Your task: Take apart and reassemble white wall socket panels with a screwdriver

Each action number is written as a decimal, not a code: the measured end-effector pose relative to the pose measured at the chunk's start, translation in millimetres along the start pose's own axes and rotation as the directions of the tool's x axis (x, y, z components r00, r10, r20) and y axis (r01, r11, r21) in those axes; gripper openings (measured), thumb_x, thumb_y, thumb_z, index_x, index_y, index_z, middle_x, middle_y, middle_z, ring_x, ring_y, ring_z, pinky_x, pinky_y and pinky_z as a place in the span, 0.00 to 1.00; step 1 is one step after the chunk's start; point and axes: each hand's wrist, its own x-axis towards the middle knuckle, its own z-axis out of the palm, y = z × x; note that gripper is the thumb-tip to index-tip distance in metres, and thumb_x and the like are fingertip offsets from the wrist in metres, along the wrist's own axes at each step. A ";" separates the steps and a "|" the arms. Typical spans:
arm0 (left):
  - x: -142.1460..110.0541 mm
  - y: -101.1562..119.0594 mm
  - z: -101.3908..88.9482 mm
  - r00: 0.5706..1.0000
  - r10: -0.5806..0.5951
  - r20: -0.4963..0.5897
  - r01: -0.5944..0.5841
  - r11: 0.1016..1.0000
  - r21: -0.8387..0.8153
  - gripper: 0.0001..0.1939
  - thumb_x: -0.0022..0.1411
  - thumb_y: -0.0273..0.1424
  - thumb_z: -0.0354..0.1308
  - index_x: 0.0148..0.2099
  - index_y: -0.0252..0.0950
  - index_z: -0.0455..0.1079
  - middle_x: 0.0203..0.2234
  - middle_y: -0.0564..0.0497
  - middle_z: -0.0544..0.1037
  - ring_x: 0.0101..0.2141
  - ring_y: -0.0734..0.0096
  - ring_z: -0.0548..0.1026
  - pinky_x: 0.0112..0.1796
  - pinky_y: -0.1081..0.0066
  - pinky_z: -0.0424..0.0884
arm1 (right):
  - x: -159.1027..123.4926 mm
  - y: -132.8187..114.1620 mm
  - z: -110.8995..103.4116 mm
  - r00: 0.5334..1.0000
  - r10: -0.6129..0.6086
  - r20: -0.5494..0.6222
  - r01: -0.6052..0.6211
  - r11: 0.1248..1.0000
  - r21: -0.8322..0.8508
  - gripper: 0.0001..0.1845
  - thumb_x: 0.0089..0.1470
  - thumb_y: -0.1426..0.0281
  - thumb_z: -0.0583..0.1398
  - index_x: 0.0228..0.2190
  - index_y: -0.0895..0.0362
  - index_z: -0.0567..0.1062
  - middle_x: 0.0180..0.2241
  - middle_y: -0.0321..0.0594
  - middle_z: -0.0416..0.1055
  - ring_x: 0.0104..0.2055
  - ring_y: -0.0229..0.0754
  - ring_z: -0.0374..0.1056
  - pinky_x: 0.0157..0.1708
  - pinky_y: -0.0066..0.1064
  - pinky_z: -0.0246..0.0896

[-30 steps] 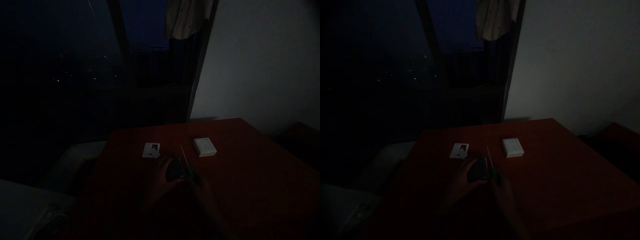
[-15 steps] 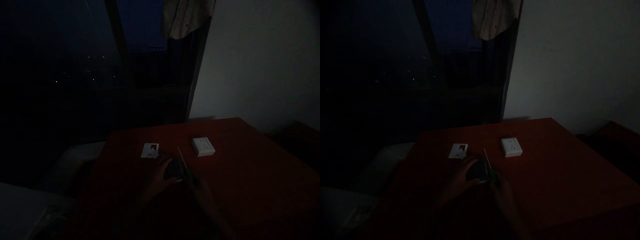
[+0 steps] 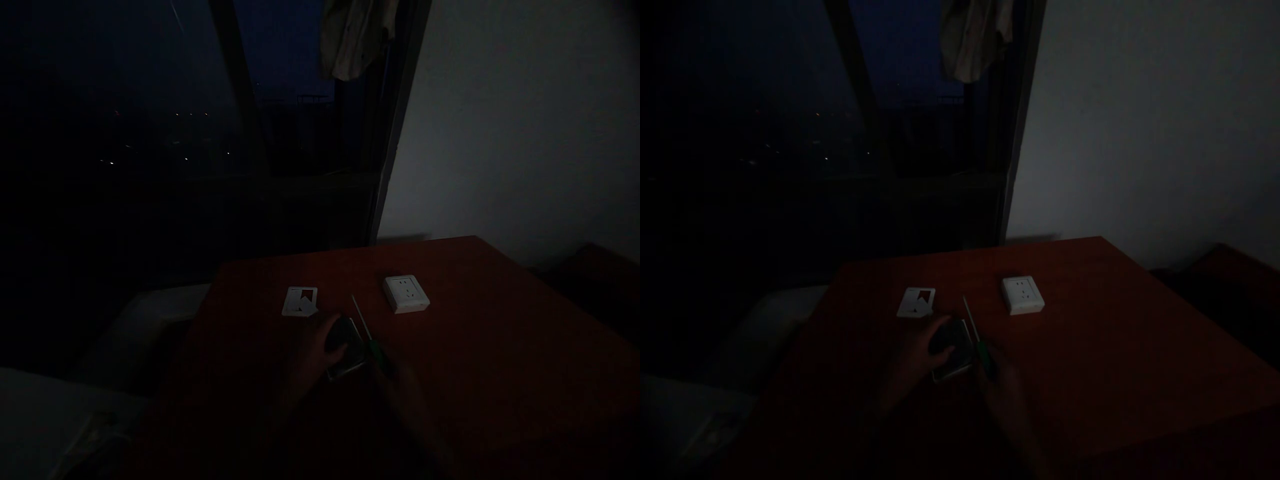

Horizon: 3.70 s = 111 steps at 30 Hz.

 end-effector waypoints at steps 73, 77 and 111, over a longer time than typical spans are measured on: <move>-29.1 -14.9 -12.4 0.996 0.031 0.080 -0.010 0.966 -0.259 0.34 0.52 0.40 0.66 0.60 0.45 0.61 0.60 0.47 0.63 0.59 0.54 0.61 0.58 0.55 0.60 | 0.4 2.9 1.1 1.000 0.000 0.023 0.002 0.996 -0.088 0.22 0.49 0.62 0.60 0.45 0.57 0.76 0.44 0.44 0.77 0.43 0.52 0.73 0.44 0.38 0.67; -29.3 -14.0 -12.3 0.996 0.055 0.067 -0.035 0.963 -0.268 0.35 0.52 0.39 0.66 0.61 0.46 0.60 0.61 0.48 0.62 0.59 0.56 0.61 0.58 0.57 0.60 | -0.4 3.0 1.5 1.000 -0.013 0.010 0.014 0.995 -0.101 0.22 0.49 0.61 0.60 0.44 0.57 0.77 0.43 0.46 0.77 0.43 0.52 0.73 0.43 0.37 0.67; -31.4 -20.2 -50.3 0.986 -0.148 -0.082 0.136 0.981 -0.136 0.08 0.61 0.33 0.53 0.40 0.41 0.72 0.38 0.54 0.79 0.41 0.67 0.76 0.44 0.68 0.71 | -6.0 6.7 -2.8 0.995 0.083 -0.057 -0.078 0.994 0.075 0.24 0.52 0.55 0.58 0.44 0.59 0.74 0.38 0.45 0.77 0.37 0.49 0.72 0.36 0.35 0.67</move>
